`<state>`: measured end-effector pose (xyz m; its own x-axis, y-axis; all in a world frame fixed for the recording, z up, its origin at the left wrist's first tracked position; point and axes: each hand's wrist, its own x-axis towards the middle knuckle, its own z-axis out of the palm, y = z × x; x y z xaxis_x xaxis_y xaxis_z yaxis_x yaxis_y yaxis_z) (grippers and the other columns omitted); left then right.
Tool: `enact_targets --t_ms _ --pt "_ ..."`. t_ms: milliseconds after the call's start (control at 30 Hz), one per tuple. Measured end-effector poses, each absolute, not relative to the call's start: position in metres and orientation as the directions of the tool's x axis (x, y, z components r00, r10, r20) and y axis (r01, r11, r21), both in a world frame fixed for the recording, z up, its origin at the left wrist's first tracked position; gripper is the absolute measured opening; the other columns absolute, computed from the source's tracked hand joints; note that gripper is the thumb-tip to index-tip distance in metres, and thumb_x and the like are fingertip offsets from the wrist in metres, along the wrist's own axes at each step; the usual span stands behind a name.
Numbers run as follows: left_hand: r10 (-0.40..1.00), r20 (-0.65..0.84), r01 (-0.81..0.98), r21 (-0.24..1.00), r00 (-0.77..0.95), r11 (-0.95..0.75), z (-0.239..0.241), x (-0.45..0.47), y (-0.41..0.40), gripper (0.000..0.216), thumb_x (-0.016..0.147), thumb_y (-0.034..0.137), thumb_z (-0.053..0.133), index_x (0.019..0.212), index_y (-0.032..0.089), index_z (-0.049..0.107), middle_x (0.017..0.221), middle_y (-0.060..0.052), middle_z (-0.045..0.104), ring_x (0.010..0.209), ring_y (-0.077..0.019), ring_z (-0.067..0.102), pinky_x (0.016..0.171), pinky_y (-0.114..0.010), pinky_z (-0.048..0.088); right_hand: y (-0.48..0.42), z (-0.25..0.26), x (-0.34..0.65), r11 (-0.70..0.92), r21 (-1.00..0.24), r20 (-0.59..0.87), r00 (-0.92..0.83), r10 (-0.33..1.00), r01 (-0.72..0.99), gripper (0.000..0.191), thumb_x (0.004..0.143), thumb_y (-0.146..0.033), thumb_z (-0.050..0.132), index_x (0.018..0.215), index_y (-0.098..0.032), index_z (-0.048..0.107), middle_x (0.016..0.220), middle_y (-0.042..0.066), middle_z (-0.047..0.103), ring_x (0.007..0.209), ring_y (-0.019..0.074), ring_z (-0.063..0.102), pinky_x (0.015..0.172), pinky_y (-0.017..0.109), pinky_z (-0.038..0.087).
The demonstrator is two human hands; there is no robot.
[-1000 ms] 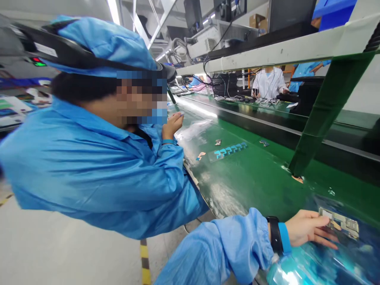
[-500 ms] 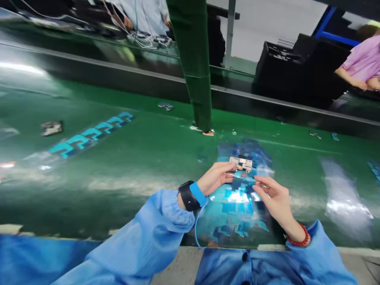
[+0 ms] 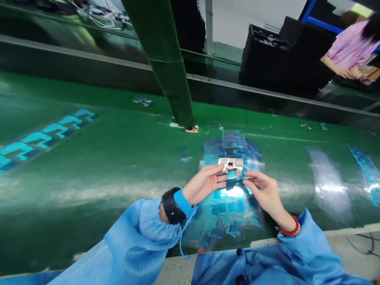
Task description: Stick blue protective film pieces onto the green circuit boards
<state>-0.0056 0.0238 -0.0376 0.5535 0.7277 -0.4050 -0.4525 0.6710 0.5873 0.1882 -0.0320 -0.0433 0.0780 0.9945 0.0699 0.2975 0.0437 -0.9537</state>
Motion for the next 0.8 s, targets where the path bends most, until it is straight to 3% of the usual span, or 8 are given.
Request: enact_targets --t_ms 133,200,333,533,800 --pt "0.705 -0.415 -0.474 0.533 0.576 0.701 -0.037 -0.004 0.018 0.025 0.094 0.018 0.048 0.1 0.004 0.068 0.098 -0.017 0.072 0.088 -0.0219 0.07 0.074 -0.027 0.053 -0.04 -0.041 0.189 0.151 -0.918 0.188 0.068 0.98 0.366 0.013 0.078 -0.028 0.068 0.089 -0.023 0.074 0.088 0.005 0.074 0.075 0.0202 0.069 0.071 0.033 0.059" --pt "0.713 -0.413 -0.466 0.553 0.567 0.69 -0.038 -0.003 0.017 0.027 0.094 0.019 0.047 0.1 0.003 0.068 0.095 -0.018 0.072 0.084 -0.0219 0.07 0.071 -0.028 0.054 -0.044 -0.045 0.192 0.284 -0.817 0.344 0.03 0.938 0.501 0.017 0.081 -0.024 0.065 0.096 -0.027 0.073 0.093 0.003 0.074 0.078 0.0202 0.07 0.074 0.032 0.059" --pt "0.762 -0.383 -0.481 0.606 0.522 0.633 -0.042 -0.003 0.02 0.029 0.094 0.022 0.048 0.098 0.004 0.069 0.095 -0.018 0.072 0.086 -0.0207 0.07 0.069 -0.025 0.053 -0.041 -0.06 0.197 0.517 -0.654 0.565 -0.097 0.819 0.552 0.019 0.084 -0.019 0.06 0.097 -0.027 0.07 0.092 0.002 0.074 0.08 0.0204 0.071 0.071 0.028 0.06" --pt "0.778 -0.352 -0.5 0.614 0.52 0.611 -0.043 -0.003 0.018 0.027 0.091 0.024 0.054 0.103 0.004 0.068 0.105 -0.018 0.07 0.092 -0.0227 0.069 0.077 -0.03 0.054 -0.036 -0.062 0.201 0.543 -0.612 0.588 -0.128 0.799 0.575 0.013 0.086 -0.022 0.055 0.09 -0.025 0.067 0.09 0.005 0.072 0.083 0.0219 0.071 0.071 0.028 0.06" --pt "0.797 -0.354 -0.527 0.608 0.49 0.594 -0.053 -0.003 0.023 0.026 0.09 0.026 0.056 0.101 0.006 0.067 0.108 -0.017 0.068 0.097 -0.0231 0.067 0.077 -0.03 0.053 -0.034 -0.061 0.209 0.558 -0.559 0.576 -0.197 0.793 0.614 0.013 0.087 -0.025 0.054 0.083 -0.024 0.066 0.108 0.01 0.067 0.099 0.0222 0.067 0.077 0.025 0.057"
